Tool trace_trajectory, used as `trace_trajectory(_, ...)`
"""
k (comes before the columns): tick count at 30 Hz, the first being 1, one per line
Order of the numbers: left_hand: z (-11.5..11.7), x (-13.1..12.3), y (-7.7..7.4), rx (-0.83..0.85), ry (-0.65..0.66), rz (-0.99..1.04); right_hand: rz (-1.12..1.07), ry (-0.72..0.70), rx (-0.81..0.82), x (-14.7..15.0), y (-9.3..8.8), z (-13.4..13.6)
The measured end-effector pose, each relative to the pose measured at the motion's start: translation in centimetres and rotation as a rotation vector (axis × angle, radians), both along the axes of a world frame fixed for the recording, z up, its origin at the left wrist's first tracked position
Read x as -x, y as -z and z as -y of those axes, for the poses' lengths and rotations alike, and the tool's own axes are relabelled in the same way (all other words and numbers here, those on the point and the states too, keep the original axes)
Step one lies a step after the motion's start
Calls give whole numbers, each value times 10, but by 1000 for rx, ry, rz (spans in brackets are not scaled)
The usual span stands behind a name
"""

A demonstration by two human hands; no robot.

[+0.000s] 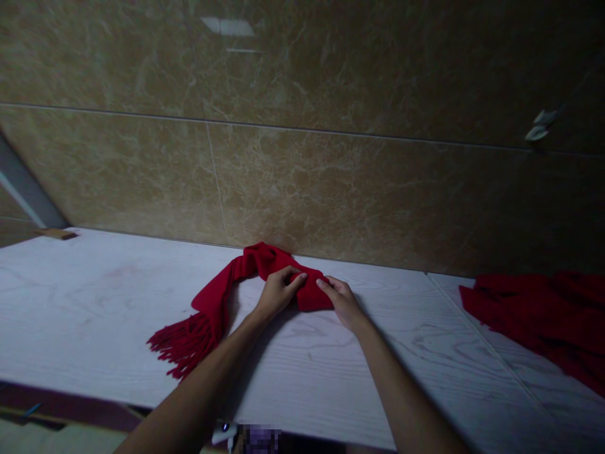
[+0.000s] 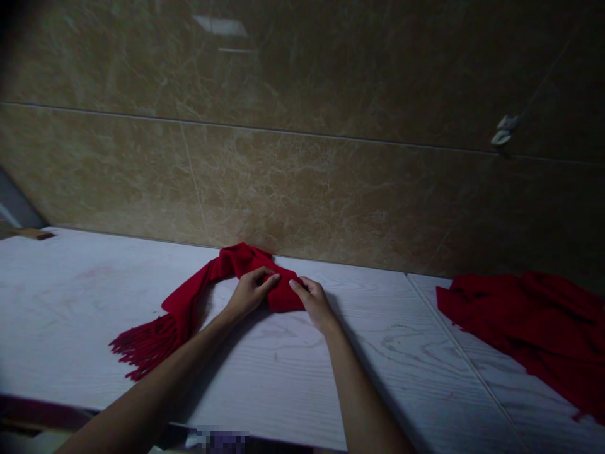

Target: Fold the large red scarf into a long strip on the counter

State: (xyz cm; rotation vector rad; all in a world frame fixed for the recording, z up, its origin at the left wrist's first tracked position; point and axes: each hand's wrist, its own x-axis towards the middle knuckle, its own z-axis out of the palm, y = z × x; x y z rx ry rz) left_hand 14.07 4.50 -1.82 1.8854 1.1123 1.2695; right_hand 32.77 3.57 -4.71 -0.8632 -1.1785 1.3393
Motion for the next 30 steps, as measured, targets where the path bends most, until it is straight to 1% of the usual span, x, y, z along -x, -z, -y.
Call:
trace_trajectory(17, -1, 0, 2, -7, 1, 37, -13, -18, 16, 1, -3, 1)
trace_trajectory(30, -1, -1, 1, -2, 7, 46, 11, -22, 8, -1, 0, 0)
